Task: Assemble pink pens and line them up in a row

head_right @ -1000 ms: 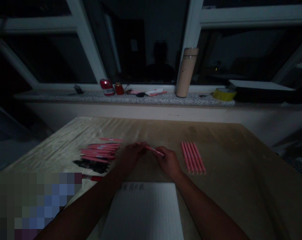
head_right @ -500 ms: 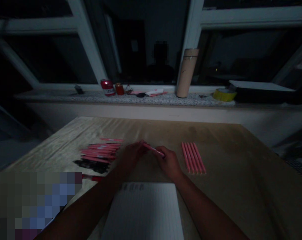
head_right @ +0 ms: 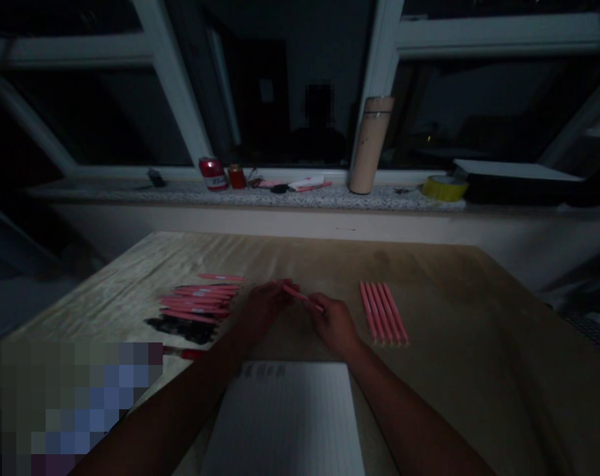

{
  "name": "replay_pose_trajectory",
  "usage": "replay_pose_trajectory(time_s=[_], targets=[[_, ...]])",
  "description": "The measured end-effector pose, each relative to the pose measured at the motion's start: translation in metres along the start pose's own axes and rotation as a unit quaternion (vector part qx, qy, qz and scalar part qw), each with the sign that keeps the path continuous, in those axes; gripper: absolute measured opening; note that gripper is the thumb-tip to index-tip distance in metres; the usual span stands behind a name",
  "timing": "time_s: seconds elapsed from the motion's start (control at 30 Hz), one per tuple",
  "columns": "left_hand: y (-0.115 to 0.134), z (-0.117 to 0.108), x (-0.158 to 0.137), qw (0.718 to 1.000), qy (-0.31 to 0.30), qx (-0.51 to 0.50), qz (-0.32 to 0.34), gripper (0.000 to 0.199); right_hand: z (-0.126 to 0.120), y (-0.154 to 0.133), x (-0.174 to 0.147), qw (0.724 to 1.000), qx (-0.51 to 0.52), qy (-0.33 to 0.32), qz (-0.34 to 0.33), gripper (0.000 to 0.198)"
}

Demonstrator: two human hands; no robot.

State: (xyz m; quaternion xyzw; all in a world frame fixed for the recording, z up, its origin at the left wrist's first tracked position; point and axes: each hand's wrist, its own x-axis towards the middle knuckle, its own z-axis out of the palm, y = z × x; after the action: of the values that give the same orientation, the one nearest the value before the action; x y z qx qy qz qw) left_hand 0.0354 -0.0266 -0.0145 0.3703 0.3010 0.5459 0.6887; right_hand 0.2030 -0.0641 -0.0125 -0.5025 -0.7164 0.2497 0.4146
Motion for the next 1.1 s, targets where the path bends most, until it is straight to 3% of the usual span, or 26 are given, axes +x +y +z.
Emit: replay_pose_trajectory(time_s=[0.3, 0.73, 1.1], targets=[[0.0003, 0.0054, -0.0004, 0.996, 0.047, 0.071, 0.008, 0.031, 0.0013, -0.0003, 0.0014, 0.998, 0.053, 0.037, -0.003, 0.022], [0.0003, 0.0071, -0.0043, 0.999, -0.012, 0.025, 0.023, 0.029, 0.0005, 0.0001, -0.0015, 1.0, 0.013, -0.012, -0.008, 0.025], [-0.0003, 0.0071, -0.0036, 0.993, 0.042, 0.108, 0.014, 0.038, 0.0031, 0.0029, 0.0005, 0.997, 0.077, 0.022, 0.001, 0.023]])
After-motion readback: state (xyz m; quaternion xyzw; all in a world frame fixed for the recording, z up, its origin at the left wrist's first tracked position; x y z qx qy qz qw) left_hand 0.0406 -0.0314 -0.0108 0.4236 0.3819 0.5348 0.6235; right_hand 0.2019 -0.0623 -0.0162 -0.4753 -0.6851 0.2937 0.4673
